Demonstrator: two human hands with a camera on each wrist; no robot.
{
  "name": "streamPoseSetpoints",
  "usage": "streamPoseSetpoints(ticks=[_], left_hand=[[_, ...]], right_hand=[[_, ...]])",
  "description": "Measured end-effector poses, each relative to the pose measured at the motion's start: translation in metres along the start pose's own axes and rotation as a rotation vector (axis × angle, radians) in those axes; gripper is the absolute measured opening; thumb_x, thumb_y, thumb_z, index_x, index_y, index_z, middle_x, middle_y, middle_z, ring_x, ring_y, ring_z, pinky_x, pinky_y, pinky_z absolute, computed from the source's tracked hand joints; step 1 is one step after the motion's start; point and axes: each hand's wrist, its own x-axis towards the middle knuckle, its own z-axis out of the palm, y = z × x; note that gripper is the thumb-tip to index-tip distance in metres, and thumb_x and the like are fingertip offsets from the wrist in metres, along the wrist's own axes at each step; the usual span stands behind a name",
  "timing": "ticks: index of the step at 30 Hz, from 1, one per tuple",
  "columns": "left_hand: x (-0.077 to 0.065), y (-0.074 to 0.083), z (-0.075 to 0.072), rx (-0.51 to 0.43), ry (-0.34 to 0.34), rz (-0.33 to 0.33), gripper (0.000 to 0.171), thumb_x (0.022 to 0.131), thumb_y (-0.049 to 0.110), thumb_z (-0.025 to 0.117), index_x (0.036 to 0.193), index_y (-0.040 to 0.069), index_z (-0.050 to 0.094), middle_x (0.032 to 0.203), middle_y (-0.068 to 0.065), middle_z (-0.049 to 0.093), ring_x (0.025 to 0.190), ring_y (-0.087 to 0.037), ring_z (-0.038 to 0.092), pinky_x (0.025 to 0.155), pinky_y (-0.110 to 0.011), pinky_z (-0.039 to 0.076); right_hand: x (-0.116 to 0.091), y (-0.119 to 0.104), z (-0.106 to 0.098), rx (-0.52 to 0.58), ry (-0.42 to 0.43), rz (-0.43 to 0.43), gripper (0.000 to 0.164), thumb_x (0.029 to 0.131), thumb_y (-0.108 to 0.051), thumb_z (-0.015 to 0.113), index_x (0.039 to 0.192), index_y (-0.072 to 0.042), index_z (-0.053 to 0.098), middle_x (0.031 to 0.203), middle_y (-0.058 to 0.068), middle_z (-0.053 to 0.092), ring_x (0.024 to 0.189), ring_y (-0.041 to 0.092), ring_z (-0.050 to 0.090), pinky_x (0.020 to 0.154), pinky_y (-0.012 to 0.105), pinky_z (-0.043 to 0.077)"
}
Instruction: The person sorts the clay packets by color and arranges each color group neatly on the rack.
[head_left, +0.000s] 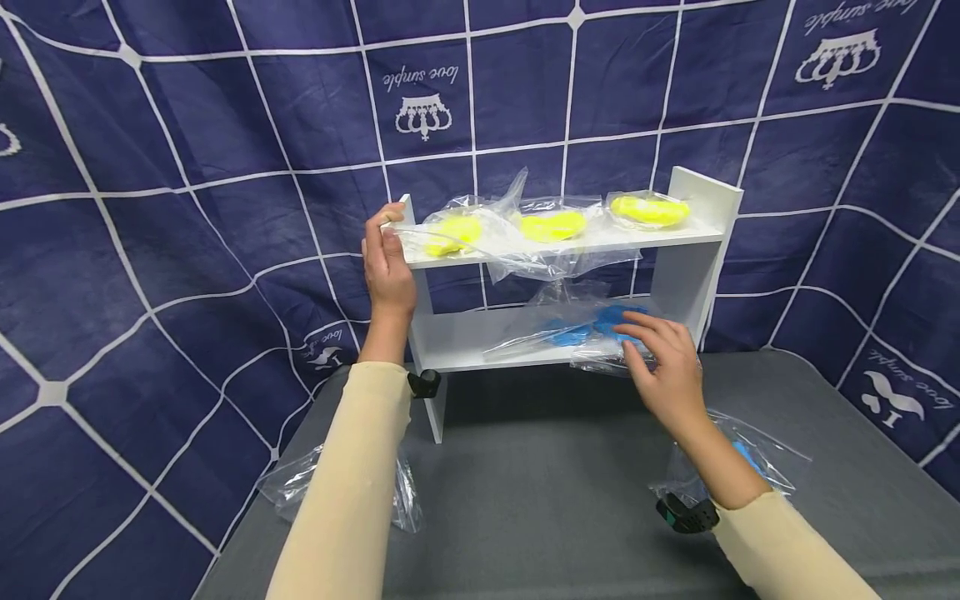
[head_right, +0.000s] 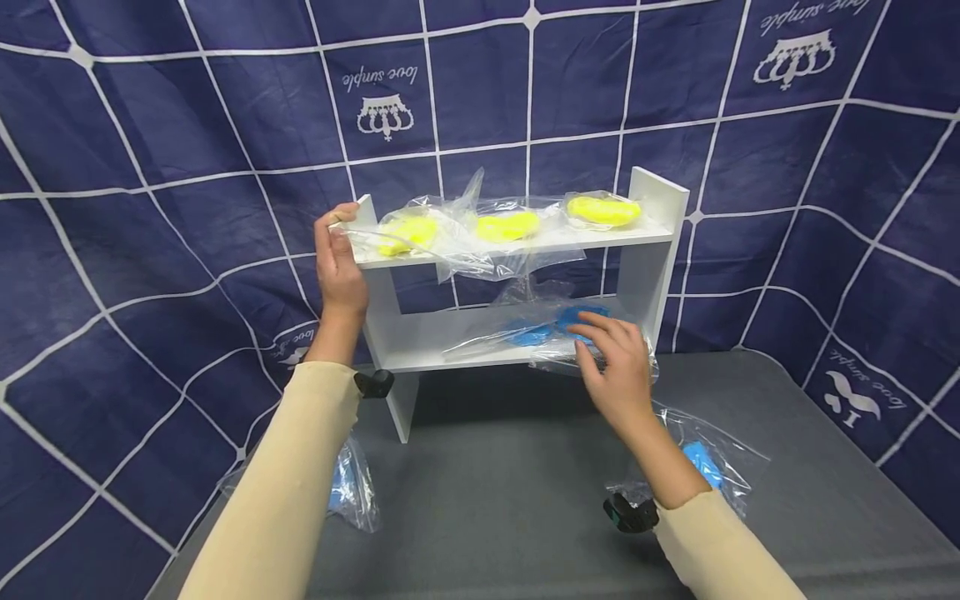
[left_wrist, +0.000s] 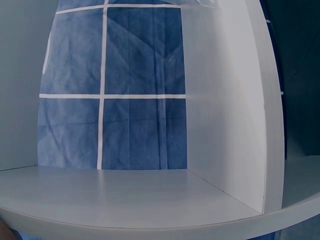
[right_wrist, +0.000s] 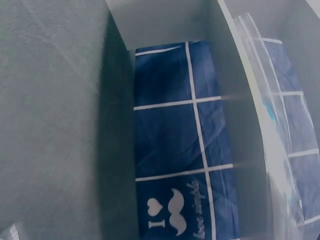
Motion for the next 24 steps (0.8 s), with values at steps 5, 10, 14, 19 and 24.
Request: streamPoseSetpoints(ticks=[5, 10, 14, 19, 24], left_hand=[[0.000, -0.001, -0.001, -0.006, 0.002, 0.004, 0.026, 0.101, 0.002, 0.032, 0.109, -0.014, 0.051, 0.131, -0.026, 0.060, 0.119, -0.041, 0.048, 0.102, -0.031, 0.030], [0.001, -0.002, -0.001, -0.007, 0.004, 0.023, 0.025, 0.101, 0.002, 0.032, 0.108, -0.013, 0.050, 0.131, -0.025, 0.060, 0.120, -0.040, 0.049, 0.102, -0.031, 0.031], [0.001, -0.003, 0.000, -0.006, 0.006, 0.021, 0.024, 0.101, 0.002, 0.032, 0.109, -0.012, 0.050, 0.131, -0.025, 0.060, 0.122, -0.039, 0.049, 0.103, -0.031, 0.031], [-0.001, -0.003, 0.000, -0.007, -0.010, -0.002, 0.023, 0.101, 0.002, 0.032, 0.109, -0.011, 0.049, 0.133, -0.024, 0.059, 0.123, -0.039, 0.048, 0.104, -0.030, 0.030], [0.000, -0.002, -0.001, -0.007, -0.015, 0.004, 0.022, 0.100, -0.001, 0.031, 0.109, -0.011, 0.049, 0.133, -0.025, 0.058, 0.126, -0.040, 0.048, 0.105, -0.031, 0.029]], right_hand=[[-0.015, 0.005, -0.026, 0.007, 0.066, 0.054, 0.025, 0.090, 0.000, 0.062, 0.110, -0.008, 0.075, 0.123, 0.012, 0.070, 0.108, 0.019, 0.053, 0.088, 0.023, 0.032], [-0.027, 0.013, -0.047, 0.016, 0.092, 0.088, 0.020, 0.090, 0.004, 0.061, 0.103, -0.004, 0.074, 0.114, 0.015, 0.071, 0.104, -0.010, 0.046, 0.087, 0.012, 0.030], [-0.039, 0.021, -0.061, 0.003, 0.050, 0.144, 0.020, 0.090, 0.004, 0.063, 0.107, -0.003, 0.072, 0.110, 0.006, 0.068, 0.101, -0.016, 0.044, 0.090, 0.008, 0.030], [-0.059, 0.030, -0.080, -0.038, -0.065, 0.207, 0.030, 0.091, -0.003, 0.066, 0.121, -0.007, 0.068, 0.121, -0.003, 0.063, 0.107, -0.018, 0.039, 0.089, 0.004, 0.028], [-0.075, 0.046, -0.100, -0.071, -0.242, 0.257, 0.051, 0.089, -0.014, 0.074, 0.138, -0.014, 0.058, 0.145, 0.013, 0.052, 0.126, 0.010, 0.042, 0.099, 0.023, 0.034]])
